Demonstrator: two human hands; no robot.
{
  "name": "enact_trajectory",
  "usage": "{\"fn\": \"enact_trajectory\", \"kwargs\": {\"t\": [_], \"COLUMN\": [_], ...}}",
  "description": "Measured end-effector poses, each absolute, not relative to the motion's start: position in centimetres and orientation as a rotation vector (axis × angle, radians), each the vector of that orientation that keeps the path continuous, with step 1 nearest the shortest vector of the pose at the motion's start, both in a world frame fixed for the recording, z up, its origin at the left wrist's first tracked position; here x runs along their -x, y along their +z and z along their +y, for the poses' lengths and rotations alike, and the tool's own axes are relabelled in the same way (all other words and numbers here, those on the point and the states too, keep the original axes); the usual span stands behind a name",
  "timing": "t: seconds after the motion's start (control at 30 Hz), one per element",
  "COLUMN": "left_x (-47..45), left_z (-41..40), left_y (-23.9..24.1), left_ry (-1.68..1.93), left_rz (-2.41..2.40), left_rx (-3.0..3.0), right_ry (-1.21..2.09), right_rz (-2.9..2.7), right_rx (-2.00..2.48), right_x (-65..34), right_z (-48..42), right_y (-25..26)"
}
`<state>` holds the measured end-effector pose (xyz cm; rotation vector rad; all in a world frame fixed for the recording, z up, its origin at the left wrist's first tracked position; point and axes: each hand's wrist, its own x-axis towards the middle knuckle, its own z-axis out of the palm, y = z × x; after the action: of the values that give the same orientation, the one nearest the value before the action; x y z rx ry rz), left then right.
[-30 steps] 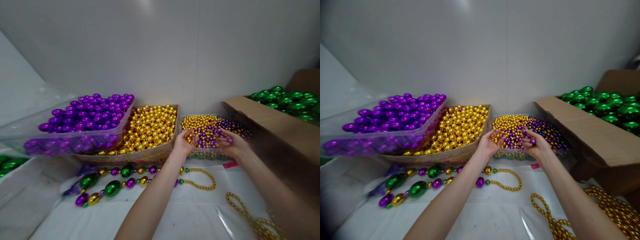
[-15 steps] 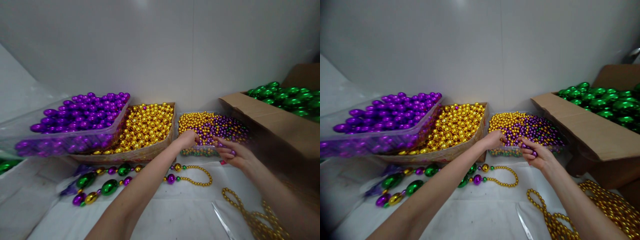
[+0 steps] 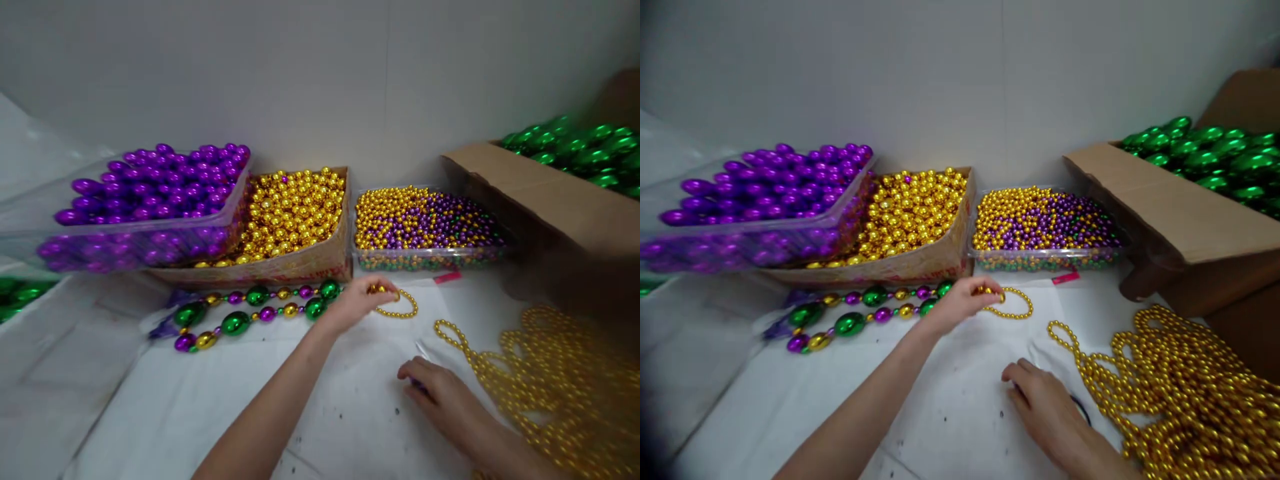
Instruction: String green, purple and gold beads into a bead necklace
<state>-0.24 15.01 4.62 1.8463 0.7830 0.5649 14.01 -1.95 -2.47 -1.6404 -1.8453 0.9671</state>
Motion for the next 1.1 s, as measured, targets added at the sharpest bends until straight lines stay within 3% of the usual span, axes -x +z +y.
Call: {"fn": "enact_trajectory", "kwargs": {"t": [0.2, 0.4, 0.6, 0.83, 1.1], "left_x": [4.9, 4.6, 4.2, 5.6, 7.7], "left_z": [1.2, -2.7, -2.3, -2.3, -2.6], "left_y": [-3.1, -5.9, -5.8, -5.4, -4.6], "left_ry": [0.400, 0.508, 0.622, 0.616, 0.545], "left_rz": [1.042, 0.997, 0.891, 0.829, 1.070], "left_rx": [-1.983, -2.190, -2.303, -2.209, -2.087], "right_ry": [0.465, 0.214, 0.219, 0.527, 0.682], "right_rz": [-2.113, -2.149, -2.009, -1.843, -1.651], "right_rx": [1.844, 1.992, 2.008, 1.815, 1.879], "right_x": [-13.0, -11.7, -10.6, -14.0, -16.8], "right_z": [-6.5, -7.4, -8.1, -8.2, -9.6], "right_y": [-5.3, -5.4, -5.2, -4.6, -3.9]}}
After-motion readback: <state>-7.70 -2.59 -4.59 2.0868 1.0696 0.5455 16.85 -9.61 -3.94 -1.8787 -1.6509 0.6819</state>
